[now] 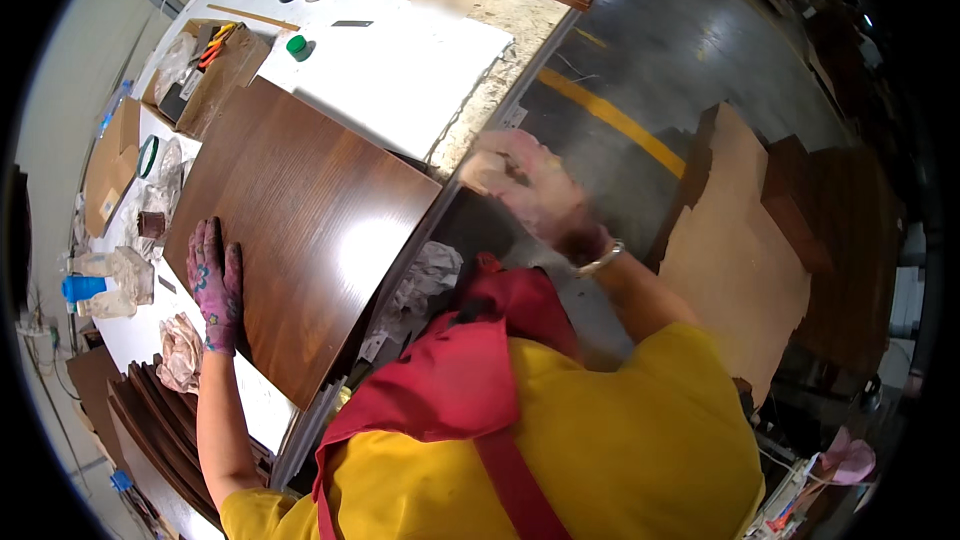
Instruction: The person repeatedly wipes and buffs a stack of dark brown wood panels on a workbench using a small cloth or sponge. They handle the panels one at a time, flipping and repositioning them to cover different areas, and occasionally stack finished pieces to the side.
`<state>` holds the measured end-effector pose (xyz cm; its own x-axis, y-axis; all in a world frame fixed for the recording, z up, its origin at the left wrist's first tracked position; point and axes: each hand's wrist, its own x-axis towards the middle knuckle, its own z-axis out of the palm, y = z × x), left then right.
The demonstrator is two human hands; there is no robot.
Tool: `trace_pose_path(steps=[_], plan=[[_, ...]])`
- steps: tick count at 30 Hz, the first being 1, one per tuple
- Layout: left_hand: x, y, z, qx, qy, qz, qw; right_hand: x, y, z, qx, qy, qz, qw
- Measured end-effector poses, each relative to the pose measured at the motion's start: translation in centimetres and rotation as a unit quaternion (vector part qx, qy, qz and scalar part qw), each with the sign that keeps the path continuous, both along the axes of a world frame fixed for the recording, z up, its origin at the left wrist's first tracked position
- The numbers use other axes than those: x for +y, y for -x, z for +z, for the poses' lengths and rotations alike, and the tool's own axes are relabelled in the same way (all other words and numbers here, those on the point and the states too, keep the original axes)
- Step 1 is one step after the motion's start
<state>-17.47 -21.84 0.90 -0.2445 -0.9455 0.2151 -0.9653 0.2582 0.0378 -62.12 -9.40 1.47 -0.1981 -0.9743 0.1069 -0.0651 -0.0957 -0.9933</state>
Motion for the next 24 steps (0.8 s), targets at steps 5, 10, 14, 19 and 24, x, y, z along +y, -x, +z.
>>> trace_pose_path(steps=[5,10,14,19,24], plan=[[0.0,-0.1,-0.3,0.001,0.002,0.004,1.000,-0.3,-4.9,-1.0,0.249,0.106,-0.073,0.960],[0.0,-0.6,-0.3,0.016,0.000,0.001,1.000,2.7,-10.0,-1.2,0.293,0.144,-0.027,0.945],[-0.4,-1.4,-0.9,0.028,0.009,0.001,1.000,1.6,-8.8,-0.2,0.241,0.108,-0.154,0.952],[-0.1,-0.6,-0.7,0.027,0.005,0.001,1.000,1.2,-8.8,-3.1,0.280,0.109,-0.174,0.938],[0.0,-1.3,-0.9,0.021,0.015,0.013,1.000,5.2,-17.1,-4.4,0.406,0.153,-0.129,0.892]])
